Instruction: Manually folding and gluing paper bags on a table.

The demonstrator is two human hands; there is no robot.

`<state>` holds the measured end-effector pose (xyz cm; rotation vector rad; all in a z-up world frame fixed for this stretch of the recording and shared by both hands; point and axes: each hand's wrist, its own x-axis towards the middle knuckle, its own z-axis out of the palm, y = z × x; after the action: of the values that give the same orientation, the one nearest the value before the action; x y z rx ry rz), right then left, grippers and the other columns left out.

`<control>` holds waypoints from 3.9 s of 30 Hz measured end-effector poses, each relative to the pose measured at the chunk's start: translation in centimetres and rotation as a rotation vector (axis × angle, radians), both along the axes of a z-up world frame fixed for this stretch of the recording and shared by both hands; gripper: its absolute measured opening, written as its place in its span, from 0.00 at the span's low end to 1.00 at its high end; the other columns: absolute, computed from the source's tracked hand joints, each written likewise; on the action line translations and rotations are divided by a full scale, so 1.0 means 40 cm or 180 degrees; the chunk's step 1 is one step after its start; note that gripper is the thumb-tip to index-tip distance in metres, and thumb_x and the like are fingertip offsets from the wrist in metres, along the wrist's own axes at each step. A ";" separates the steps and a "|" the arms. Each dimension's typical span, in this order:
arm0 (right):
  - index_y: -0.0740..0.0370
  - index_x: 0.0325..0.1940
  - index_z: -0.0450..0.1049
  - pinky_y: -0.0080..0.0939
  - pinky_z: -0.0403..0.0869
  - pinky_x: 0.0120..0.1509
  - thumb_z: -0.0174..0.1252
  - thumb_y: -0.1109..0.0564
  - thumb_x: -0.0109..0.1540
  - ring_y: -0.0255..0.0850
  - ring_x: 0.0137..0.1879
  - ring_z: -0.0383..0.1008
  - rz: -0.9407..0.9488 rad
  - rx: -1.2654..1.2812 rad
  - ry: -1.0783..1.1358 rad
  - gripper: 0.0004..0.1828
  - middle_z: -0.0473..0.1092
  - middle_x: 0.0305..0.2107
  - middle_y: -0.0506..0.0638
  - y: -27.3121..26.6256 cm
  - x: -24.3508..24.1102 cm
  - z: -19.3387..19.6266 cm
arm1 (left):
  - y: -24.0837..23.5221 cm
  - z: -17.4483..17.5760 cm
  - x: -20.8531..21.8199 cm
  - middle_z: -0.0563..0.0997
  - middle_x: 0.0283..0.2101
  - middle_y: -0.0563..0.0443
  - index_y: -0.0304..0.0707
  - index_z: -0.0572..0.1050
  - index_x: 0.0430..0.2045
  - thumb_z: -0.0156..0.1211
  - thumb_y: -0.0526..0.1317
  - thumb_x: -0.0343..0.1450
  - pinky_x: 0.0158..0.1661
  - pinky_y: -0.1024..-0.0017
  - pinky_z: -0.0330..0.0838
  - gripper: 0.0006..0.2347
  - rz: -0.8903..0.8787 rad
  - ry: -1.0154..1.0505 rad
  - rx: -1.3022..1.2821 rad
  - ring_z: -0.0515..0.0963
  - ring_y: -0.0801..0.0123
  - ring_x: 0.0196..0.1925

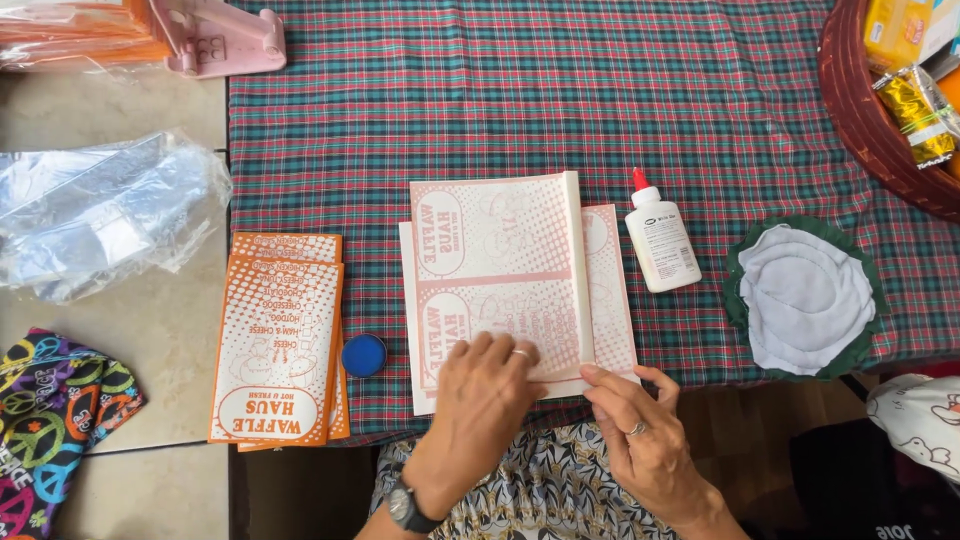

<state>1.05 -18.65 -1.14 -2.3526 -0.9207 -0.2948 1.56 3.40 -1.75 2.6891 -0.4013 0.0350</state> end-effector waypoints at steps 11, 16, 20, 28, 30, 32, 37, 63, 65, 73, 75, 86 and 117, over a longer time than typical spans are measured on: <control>0.42 0.69 0.70 0.52 0.52 0.73 0.55 0.42 0.68 0.38 0.67 0.70 -0.0295 -0.1000 -0.0577 0.24 0.66 0.63 0.43 0.038 -0.034 -0.040 | 0.169 0.030 -0.097 0.75 0.31 0.55 0.41 0.75 0.26 0.71 0.44 0.68 0.36 0.64 0.65 0.10 0.1013 -0.0014 -0.1205 0.69 0.61 0.34; 0.40 0.69 0.71 0.52 0.54 0.71 0.54 0.41 0.68 0.39 0.65 0.71 -0.0343 -0.1090 -0.0658 0.24 0.67 0.60 0.43 0.048 -0.033 -0.037 | 0.154 0.028 -0.125 0.73 0.36 0.54 0.40 0.77 0.26 0.71 0.45 0.68 0.30 0.64 0.68 0.10 0.1869 0.0343 -0.1495 0.72 0.67 0.27; 0.41 0.68 0.71 0.53 0.55 0.71 0.55 0.40 0.68 0.39 0.63 0.72 -0.0379 -0.1200 -0.0792 0.24 0.67 0.60 0.44 0.050 -0.033 -0.047 | 0.143 0.007 -0.129 0.73 0.38 0.56 0.41 0.79 0.28 0.70 0.48 0.68 0.27 0.61 0.71 0.11 0.2197 0.0557 -0.1331 0.73 0.66 0.28; 0.41 0.68 0.71 0.52 0.55 0.70 0.60 0.42 0.66 0.39 0.62 0.71 -0.0383 -0.1294 -0.0875 0.25 0.68 0.59 0.46 0.048 -0.033 -0.053 | 0.135 -0.023 -0.128 0.72 0.35 0.50 0.37 0.75 0.29 0.68 0.44 0.71 0.34 0.61 0.70 0.11 0.1896 -0.0046 -0.0976 0.74 0.58 0.32; 0.41 0.69 0.71 0.52 0.55 0.70 0.63 0.42 0.64 0.39 0.61 0.71 -0.0394 -0.1388 -0.0883 0.28 0.68 0.60 0.45 0.046 -0.033 -0.055 | 0.135 -0.019 -0.127 0.72 0.37 0.49 0.38 0.75 0.30 0.66 0.45 0.72 0.36 0.58 0.69 0.10 0.1892 0.0189 -0.1008 0.74 0.56 0.34; 0.42 0.68 0.72 0.52 0.55 0.69 0.63 0.43 0.65 0.40 0.62 0.71 -0.0379 -0.1387 -0.0897 0.27 0.68 0.60 0.45 0.052 -0.032 -0.046 | 0.133 -0.013 -0.128 0.71 0.38 0.49 0.38 0.74 0.31 0.66 0.45 0.73 0.36 0.57 0.69 0.10 0.1881 0.0200 -0.1005 0.73 0.55 0.34; 0.42 0.68 0.73 0.52 0.55 0.69 0.64 0.43 0.63 0.42 0.62 0.70 -0.0380 -0.1436 -0.0884 0.28 0.67 0.62 0.47 0.047 -0.037 -0.061 | 0.135 -0.010 -0.126 0.71 0.38 0.50 0.37 0.73 0.31 0.65 0.44 0.74 0.39 0.59 0.70 0.10 0.1821 0.0267 -0.1044 0.72 0.57 0.36; 0.45 0.67 0.74 0.49 0.55 0.67 0.61 0.54 0.67 0.37 0.65 0.69 -0.0404 -0.1308 -0.0848 0.22 0.69 0.63 0.37 0.062 -0.030 -0.039 | 0.112 -0.096 -0.169 0.78 0.55 0.53 0.34 0.78 0.53 0.65 0.36 0.75 0.42 0.66 0.64 0.13 0.0822 -0.1412 -0.0507 0.75 0.63 0.48; 0.41 0.66 0.73 0.50 0.55 0.67 0.59 0.55 0.67 0.38 0.65 0.70 -0.0377 -0.1358 -0.0889 0.23 0.70 0.62 0.39 0.059 -0.029 -0.040 | 0.122 -0.078 -0.188 0.75 0.59 0.47 0.29 0.72 0.59 0.57 0.31 0.76 0.50 0.59 0.67 0.16 0.0577 -0.1215 -0.0501 0.74 0.57 0.56; 0.36 0.63 0.77 0.50 0.55 0.66 0.55 0.53 0.69 0.39 0.61 0.72 -0.0432 -0.1439 -0.1072 0.19 0.73 0.57 0.41 0.081 -0.030 -0.032 | 0.095 -0.018 -0.148 0.81 0.51 0.40 0.28 0.78 0.51 0.60 0.36 0.71 0.55 0.53 0.67 0.15 0.0852 -0.1412 -0.0895 0.80 0.55 0.50; 0.36 0.63 0.77 0.52 0.56 0.65 0.54 0.53 0.69 0.41 0.61 0.73 -0.0443 -0.1483 -0.1051 0.19 0.73 0.57 0.42 0.078 -0.034 -0.041 | 0.081 0.002 -0.117 0.78 0.38 0.49 0.40 0.76 0.37 0.78 0.45 0.67 0.44 0.59 0.60 0.16 0.1306 -0.1560 -0.0992 0.73 0.60 0.34; 0.37 0.62 0.77 0.51 0.56 0.67 0.57 0.55 0.67 0.42 0.60 0.73 -0.0427 -0.1340 -0.0874 0.20 0.73 0.56 0.41 0.074 -0.029 -0.044 | 0.113 -0.001 -0.124 0.79 0.42 0.49 0.38 0.80 0.38 0.55 0.26 0.72 0.38 0.69 0.78 0.09 0.2087 -0.0499 -0.2170 0.78 0.61 0.44; 0.41 0.63 0.76 0.51 0.56 0.67 0.52 0.58 0.68 0.42 0.61 0.73 -0.0367 -0.1158 -0.0649 0.21 0.74 0.56 0.42 0.059 -0.032 -0.043 | 0.034 0.034 -0.171 0.78 0.53 0.39 0.33 0.82 0.47 0.69 0.34 0.65 0.34 0.74 0.89 0.16 0.3783 -0.0561 -0.4112 0.85 0.63 0.31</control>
<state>-0.22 -16.28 -2.85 -2.7556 -1.0041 -0.4530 -5.29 4.77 -0.40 1.2890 0.9094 0.6176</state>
